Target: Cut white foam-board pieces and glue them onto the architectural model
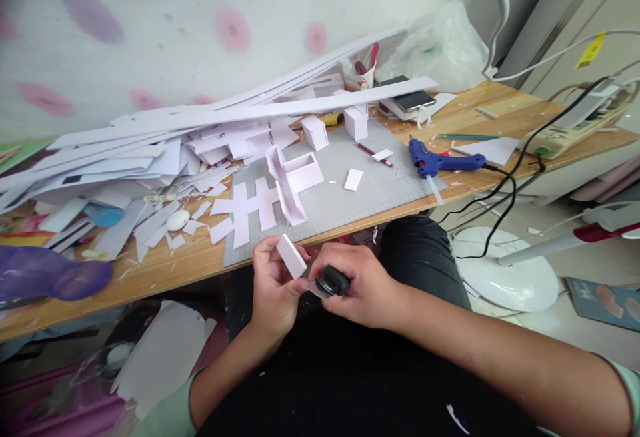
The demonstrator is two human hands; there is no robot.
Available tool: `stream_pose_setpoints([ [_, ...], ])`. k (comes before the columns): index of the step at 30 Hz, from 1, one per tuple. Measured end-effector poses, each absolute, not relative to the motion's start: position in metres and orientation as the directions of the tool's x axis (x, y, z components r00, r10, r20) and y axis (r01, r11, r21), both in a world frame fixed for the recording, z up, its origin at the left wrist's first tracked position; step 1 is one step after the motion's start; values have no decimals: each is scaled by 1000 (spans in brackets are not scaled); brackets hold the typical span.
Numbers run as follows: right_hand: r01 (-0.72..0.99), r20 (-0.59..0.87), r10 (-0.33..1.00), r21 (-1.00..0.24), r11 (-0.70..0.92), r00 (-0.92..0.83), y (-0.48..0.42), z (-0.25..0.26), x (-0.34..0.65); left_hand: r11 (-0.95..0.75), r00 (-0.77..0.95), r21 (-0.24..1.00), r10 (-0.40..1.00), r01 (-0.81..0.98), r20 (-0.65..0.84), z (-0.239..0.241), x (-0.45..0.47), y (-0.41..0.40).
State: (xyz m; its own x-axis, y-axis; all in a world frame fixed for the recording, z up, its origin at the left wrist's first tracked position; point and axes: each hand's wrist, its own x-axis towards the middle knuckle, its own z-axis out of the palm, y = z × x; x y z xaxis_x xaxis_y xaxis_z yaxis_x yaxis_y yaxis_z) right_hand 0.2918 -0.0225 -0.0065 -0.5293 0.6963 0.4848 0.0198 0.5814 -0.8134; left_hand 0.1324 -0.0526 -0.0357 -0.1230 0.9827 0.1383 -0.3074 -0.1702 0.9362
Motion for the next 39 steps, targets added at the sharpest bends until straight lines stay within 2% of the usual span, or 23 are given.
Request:
stream_pose_setpoints([
  [4,74,481,702,-796,601,-525,-21,-10,291,-175,-119,901,983,-397,138,-38,132,-51],
  [8,78,440,743,-834,547,-505,-19,-9,293,-142,-71,844,990,-517,124,-40,132,-51],
  [12,10,417,758,-873,488,-502,-19,-5,293,-70,-22,799,997,-597,71,-37,132,-52],
  [18,-56,474,730,-854,517,-493,-20,-4,291,77,106,704,994,-706,-3,-31,134,-57],
  [25,-24,366,762,-908,419,-534,-24,-2,290,129,148,678,989,-724,-29,-31,137,-60],
  [33,-125,461,734,-876,466,-498,-27,5,283,177,173,670,982,-721,-74,-32,139,-61],
  [39,-134,453,751,-884,448,-481,-29,8,277,201,185,682,978,-703,-97,-32,143,-61],
])
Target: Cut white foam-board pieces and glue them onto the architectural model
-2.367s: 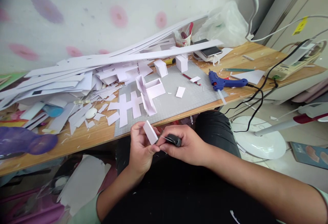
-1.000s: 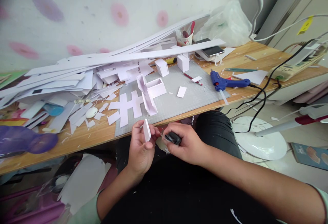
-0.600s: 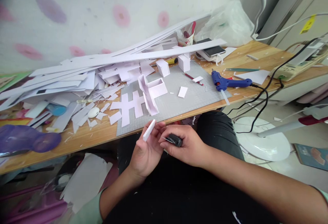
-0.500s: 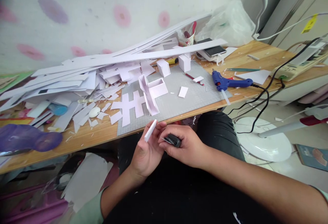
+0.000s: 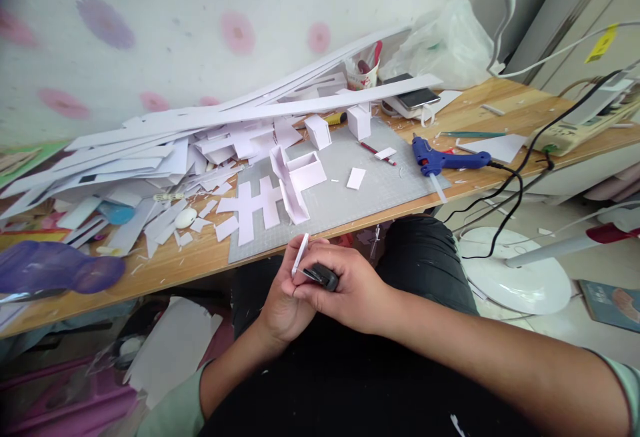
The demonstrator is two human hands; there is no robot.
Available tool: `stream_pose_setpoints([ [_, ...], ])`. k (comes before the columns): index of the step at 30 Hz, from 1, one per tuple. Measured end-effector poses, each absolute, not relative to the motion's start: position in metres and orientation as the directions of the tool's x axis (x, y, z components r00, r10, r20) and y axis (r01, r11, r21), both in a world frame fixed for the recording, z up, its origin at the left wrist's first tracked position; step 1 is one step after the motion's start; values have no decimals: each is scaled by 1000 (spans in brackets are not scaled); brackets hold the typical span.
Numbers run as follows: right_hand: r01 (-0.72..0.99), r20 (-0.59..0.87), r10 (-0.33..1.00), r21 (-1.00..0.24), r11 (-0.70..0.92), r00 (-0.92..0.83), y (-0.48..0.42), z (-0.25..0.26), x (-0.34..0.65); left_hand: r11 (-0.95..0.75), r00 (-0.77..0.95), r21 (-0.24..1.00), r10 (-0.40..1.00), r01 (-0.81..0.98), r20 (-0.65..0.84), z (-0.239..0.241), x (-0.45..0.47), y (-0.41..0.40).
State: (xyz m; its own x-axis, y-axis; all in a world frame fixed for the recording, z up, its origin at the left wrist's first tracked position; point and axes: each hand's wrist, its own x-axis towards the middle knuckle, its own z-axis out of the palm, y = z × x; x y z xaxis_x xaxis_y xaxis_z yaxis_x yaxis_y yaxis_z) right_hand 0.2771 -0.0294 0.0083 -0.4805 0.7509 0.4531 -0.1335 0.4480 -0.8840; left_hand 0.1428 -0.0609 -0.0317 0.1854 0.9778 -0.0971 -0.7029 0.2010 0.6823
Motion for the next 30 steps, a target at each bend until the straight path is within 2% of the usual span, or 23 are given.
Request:
stream_pose_setpoints([
  [9,-141,454,757,-885,443,-470,-30,5,278,189,135,698,982,-691,-132,-34,144,-61],
  [19,-85,416,740,-893,441,-529,-29,4,282,142,130,741,989,-656,-74,-35,144,-59],
  [27,-59,386,720,-899,434,-576,-30,2,288,-38,-4,859,999,-511,41,-38,139,-58],
  [30,-56,356,763,-919,390,-539,-28,2,295,-107,-41,899,994,-425,99,-40,136,-58],
])
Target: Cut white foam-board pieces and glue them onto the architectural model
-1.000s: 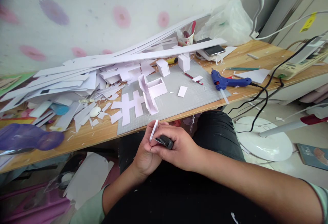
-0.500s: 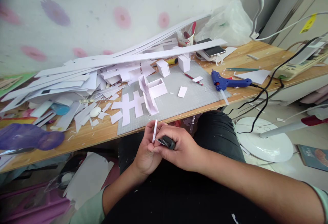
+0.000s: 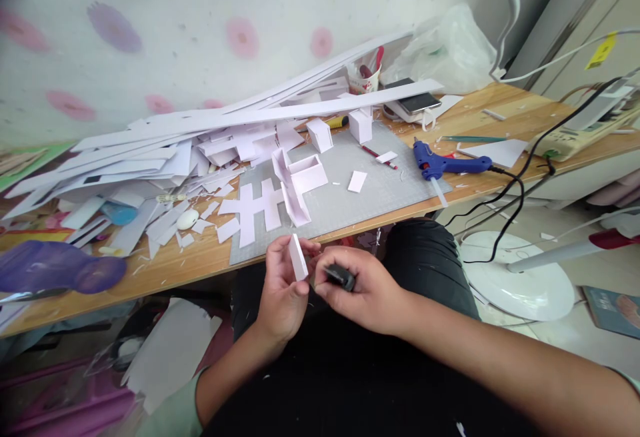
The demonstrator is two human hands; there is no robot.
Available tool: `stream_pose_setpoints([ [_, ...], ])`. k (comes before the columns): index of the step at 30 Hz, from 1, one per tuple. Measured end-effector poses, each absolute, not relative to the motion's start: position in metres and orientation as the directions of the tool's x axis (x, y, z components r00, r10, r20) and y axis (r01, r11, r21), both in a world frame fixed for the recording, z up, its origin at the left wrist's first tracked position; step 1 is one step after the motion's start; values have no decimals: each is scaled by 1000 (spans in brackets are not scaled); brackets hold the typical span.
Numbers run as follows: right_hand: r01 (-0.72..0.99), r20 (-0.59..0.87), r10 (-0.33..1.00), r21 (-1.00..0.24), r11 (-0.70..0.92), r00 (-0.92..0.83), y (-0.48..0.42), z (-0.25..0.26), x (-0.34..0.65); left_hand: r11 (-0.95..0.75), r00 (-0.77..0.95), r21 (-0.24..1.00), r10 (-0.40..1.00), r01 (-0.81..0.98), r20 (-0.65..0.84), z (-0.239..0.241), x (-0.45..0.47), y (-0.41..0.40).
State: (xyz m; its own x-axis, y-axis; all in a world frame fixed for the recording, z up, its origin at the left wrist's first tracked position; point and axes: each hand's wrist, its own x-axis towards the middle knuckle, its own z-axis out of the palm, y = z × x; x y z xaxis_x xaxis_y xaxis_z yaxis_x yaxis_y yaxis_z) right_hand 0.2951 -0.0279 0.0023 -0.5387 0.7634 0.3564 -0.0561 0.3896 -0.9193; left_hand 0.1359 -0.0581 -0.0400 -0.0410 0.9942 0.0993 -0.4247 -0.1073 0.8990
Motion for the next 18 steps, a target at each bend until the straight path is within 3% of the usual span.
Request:
stream_pose_setpoints([
  [3,58,351,800,-901,430,-486,-24,0,303,-147,-71,924,989,-353,131,-38,134,-58],
  [9,247,418,684,-716,653,-598,-21,-11,305,-129,-66,937,991,-325,114,-31,134,-61],
  [18,359,435,666,-598,717,-606,-21,-12,301,-82,-36,912,997,-403,74,-29,139,-63],
])
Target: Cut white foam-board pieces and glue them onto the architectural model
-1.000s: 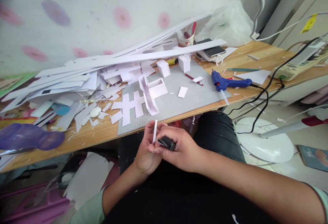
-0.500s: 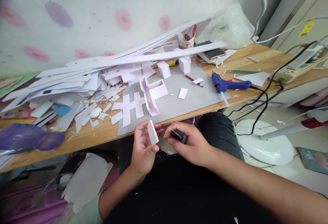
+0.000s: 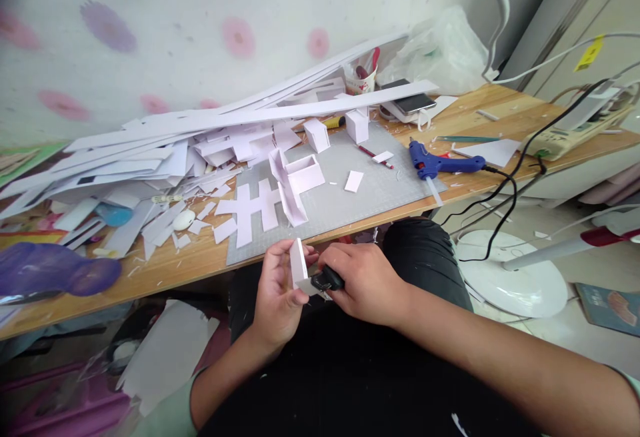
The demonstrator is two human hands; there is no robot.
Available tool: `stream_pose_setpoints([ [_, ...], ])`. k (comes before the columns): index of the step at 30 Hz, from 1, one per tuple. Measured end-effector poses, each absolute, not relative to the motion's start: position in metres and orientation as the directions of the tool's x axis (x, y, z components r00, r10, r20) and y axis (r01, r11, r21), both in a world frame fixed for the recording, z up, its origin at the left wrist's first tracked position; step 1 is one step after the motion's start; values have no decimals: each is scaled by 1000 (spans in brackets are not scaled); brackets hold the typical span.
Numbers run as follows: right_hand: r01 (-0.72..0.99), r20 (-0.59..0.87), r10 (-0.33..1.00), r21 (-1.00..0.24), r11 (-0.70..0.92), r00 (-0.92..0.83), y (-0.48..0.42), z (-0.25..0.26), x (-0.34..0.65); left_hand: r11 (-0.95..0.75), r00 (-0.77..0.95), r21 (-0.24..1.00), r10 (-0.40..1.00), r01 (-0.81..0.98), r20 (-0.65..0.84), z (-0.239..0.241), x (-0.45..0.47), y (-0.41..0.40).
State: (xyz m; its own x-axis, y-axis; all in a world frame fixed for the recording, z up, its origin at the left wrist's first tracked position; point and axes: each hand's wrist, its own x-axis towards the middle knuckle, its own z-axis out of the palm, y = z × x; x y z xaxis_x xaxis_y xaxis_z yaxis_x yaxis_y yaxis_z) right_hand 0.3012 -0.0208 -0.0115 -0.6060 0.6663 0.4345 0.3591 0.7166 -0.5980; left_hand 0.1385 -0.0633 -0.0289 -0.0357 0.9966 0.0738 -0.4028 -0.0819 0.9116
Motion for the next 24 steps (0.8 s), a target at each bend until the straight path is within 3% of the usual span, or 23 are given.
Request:
stream_pose_setpoints([
  [13,402,467,672,-554,729,-575,-16,-17,300,-65,63,882,992,-467,106,-29,140,-64],
  [20,496,369,810,-650,576,-457,-10,-24,301,-89,92,907,986,-413,138,-27,138,-64],
  [24,450,360,808,-690,567,-466,-12,-25,301,-110,52,928,989,-356,137,-28,136,-63],
])
